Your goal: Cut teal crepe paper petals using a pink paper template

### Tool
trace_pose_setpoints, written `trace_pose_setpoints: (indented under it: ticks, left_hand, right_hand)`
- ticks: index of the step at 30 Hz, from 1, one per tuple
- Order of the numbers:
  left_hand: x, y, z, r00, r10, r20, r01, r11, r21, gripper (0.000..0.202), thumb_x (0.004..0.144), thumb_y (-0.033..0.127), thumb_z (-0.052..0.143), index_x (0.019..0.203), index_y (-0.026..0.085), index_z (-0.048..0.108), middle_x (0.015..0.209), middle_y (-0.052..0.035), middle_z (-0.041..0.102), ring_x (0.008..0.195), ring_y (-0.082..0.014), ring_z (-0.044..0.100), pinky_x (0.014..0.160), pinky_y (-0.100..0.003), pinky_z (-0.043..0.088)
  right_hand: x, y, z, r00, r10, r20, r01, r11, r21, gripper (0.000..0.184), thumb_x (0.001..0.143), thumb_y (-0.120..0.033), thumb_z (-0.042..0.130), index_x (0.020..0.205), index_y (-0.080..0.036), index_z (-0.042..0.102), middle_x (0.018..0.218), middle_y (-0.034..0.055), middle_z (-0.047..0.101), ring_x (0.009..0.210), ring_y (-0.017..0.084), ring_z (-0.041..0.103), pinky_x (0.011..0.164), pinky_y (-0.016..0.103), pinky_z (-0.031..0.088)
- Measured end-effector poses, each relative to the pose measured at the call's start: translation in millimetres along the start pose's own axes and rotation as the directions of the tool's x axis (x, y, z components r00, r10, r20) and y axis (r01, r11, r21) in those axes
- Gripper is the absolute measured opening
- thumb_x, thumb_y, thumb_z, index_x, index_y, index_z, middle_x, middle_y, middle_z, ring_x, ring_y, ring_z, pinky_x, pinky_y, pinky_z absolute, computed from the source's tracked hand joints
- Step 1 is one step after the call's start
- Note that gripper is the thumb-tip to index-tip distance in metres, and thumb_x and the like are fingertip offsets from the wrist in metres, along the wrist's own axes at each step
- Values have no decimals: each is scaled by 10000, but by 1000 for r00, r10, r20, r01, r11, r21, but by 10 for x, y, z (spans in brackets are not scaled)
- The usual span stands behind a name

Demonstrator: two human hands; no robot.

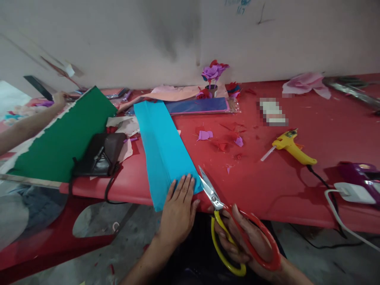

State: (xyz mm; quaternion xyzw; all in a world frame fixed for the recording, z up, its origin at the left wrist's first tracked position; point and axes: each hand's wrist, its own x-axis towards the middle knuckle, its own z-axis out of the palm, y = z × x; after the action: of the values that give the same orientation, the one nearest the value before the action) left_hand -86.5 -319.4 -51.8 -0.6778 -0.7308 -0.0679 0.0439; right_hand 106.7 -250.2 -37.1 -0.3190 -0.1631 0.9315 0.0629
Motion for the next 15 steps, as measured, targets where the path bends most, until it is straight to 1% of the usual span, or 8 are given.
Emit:
trace_pose_setpoints:
  ticks: [5, 8, 10, 12, 13, 15]
  left_hand:
    - [5, -2, 12, 1000, 4, -14, -4, 1000, 13, 558, 969, 286, 396, 1486, 102, 298, 1547, -94, 331, 1448, -237, 267, 1176, -477, 272]
    - [23, 9, -5, 1000, -4, -29, 3, 1000, -25, 557, 958, 282, 421, 1475, 98, 323, 1529, -110, 367, 1435, -243, 300, 1167, -479, 291]
    - [49, 24, -20, 998, -31, -58, 27, 997, -70, 527, 949, 271, 441, 1447, 108, 382, 1490, -108, 436, 1405, -242, 362, 1158, -473, 312]
    - [78, 41, -24, 993, -64, -102, 54, 993, -105, 461, 940, 239, 451, 1389, 140, 475, 1437, -91, 509, 1358, -239, 436, 1143, -471, 337]
    - [89, 47, -18, 989, -75, -125, 60, 991, -117, 430, 935, 222, 454, 1355, 156, 517, 1415, -83, 534, 1336, -239, 464, 1135, -474, 347]
    - [101, 55, 5, 983, -78, -166, 57, 990, -125, 398, 925, 197, 464, 1310, 166, 562, 1395, -81, 555, 1312, -245, 492, 1123, -484, 360]
  right_hand:
    - [38, 39, 56, 998, -50, -41, 47, 997, -60, 503, 870, -694, 473, 867, -191, 497, 698, -25, 502, 393, 15, 322, 310, 122, 136]
    - [18, 40, 50, 998, -19, -53, 13, 994, -112, 549, 871, -718, 434, 803, -176, 494, 578, -51, 435, 351, 9, 280, 300, 121, 131]
    - [-6, 40, 24, 997, 4, -74, -13, 993, -118, 557, 872, -719, 432, 770, -174, 485, 571, -50, 441, 342, 7, 289, 297, 119, 146]
    - [-21, 50, -9, 995, -4, -98, -5, 996, -89, 528, 866, -707, 464, 792, -185, 482, 639, -35, 499, 352, 10, 333, 293, 116, 169]
    - [-22, 60, -22, 994, -15, -105, 6, 997, -78, 513, 865, -700, 474, 807, -191, 482, 667, -30, 516, 354, 13, 349, 289, 117, 179]
    - [-16, 85, -34, 994, -32, -105, 23, 996, -87, 498, 875, -688, 469, 822, -194, 487, 659, -31, 517, 339, 17, 350, 277, 123, 194]
